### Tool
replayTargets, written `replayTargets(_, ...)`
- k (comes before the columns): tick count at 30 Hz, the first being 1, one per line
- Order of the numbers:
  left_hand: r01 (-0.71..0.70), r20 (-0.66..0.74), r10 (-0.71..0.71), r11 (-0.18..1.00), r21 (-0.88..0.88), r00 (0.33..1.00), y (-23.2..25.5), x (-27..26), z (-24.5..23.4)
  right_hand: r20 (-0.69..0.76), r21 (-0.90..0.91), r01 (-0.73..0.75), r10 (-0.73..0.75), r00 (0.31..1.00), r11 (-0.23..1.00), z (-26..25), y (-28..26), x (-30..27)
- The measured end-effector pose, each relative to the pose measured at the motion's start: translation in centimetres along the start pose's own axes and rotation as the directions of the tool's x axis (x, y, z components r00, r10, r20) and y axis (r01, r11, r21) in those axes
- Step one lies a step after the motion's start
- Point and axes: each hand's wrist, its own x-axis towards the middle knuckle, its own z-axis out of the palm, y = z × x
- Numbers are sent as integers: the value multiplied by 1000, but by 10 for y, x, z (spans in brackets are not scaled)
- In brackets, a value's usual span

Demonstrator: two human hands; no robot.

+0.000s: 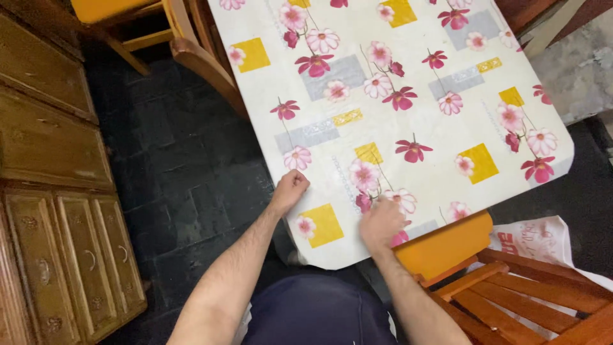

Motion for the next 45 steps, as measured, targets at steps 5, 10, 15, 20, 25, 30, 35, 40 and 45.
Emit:
replayTargets(5, 23, -25, -24, 999, -22, 999, -12, -8, -17, 318, 259, 98, -181, 931, 961, -10, -81, 17)
replayTargets(10, 46, -41, -48, 998, -40, 998, -15, -20, -37, 407, 412, 167, -344, 846, 896, -44, -141, 24)
replayTargets(15, 73, -51, -76, 996, -57, 996, -40, -2, -45, 206, 505, 556, -718, 665, 660, -91, -141, -20)
replayTargets(20, 84, -24, -86, 994, -66, 996, -49, -3, -60, 212, 370, 633, -725, 655, 680, -65, -125, -4)
replayTargets(25, 64, 26, -62, 995, -80, 998, -58, -3, -74, 221, 293, 629, -691, 688, 720, -52, -174, 47)
replayTargets(30, 109, 95, -96, 985, -136, 991, -64, 1, -69, 240, 219, 674, -708, 664, 706, -4, -236, 95)
replayTargets(35, 206, 70, -212, 975, 87, 975, -41, -3, -74, 285, 280, 701, -754, 592, 656, -5, -266, 91)
replayTargets(40, 228, 29, -232, 969, 97, 972, -17, 11, -89, 268, 329, 769, -835, 480, 548, -35, -252, 60)
replayTargets(45, 208, 102, -219, 972, 109, 970, -24, 16, -91, 292, 315, 767, -826, 482, 558, -42, -250, 48)
